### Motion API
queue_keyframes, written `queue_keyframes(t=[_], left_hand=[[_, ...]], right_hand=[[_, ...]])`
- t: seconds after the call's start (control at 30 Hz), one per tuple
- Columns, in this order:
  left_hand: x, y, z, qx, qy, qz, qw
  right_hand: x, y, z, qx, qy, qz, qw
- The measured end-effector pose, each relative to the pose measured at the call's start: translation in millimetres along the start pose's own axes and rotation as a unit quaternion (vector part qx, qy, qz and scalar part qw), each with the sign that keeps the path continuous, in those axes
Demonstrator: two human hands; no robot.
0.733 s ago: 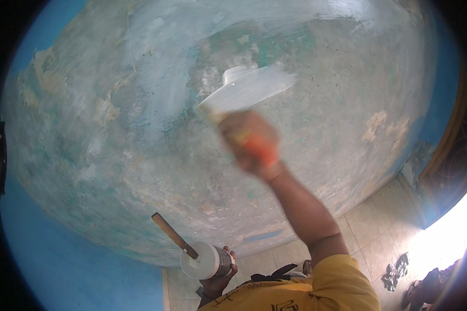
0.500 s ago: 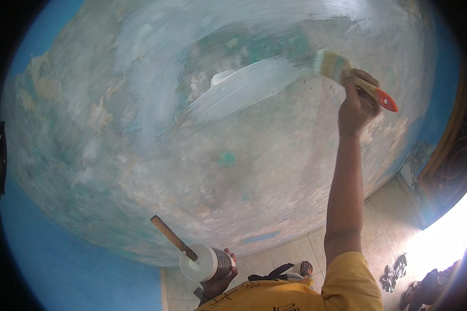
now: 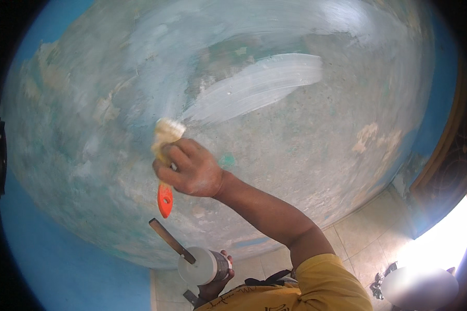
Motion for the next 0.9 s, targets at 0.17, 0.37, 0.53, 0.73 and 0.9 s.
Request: queue_keyframes(t=[0.17,0.37,0.53,0.73,0.9], left_hand=[[-0.3,2.8,7.8,0.020,-0.021,0.003,1.000],[-3.0,-5.9,-1.1,0.044,-0.078,0.017,0.996],[-5.7,-5.1,1.0,0.058,-0.075,0.027,0.995],[-3.4,-6.9,-9.5,0.033,-0.015,0.031,0.999],[-7.1,-2.0,2.3,0.008,-0.035,0.024,0.999]], right_hand=[[0.8,57.7,30.5,-0.070,-0.043,-0.060,0.995],[54.6,191.1,193.9,-0.001,0.250,-0.220,0.943],[52.2,210.2,238.5,0.239,0.176,-0.158,0.942],[-9.5,125.0,84.8,0.179,0.030,-0.026,0.983],[-45.5,39.7,4.8,-0.028,-0.053,0.008,0.998]])
Point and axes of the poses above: each hand's wrist, its own x-axis away from the middle knuckle, its own z-axis out of the back of the hand, y = z × x, the point moved 5 cm from there along -x, towards the middle knuckle, and after that the axes turned 13 degrees about z, right-handed, at the moved point
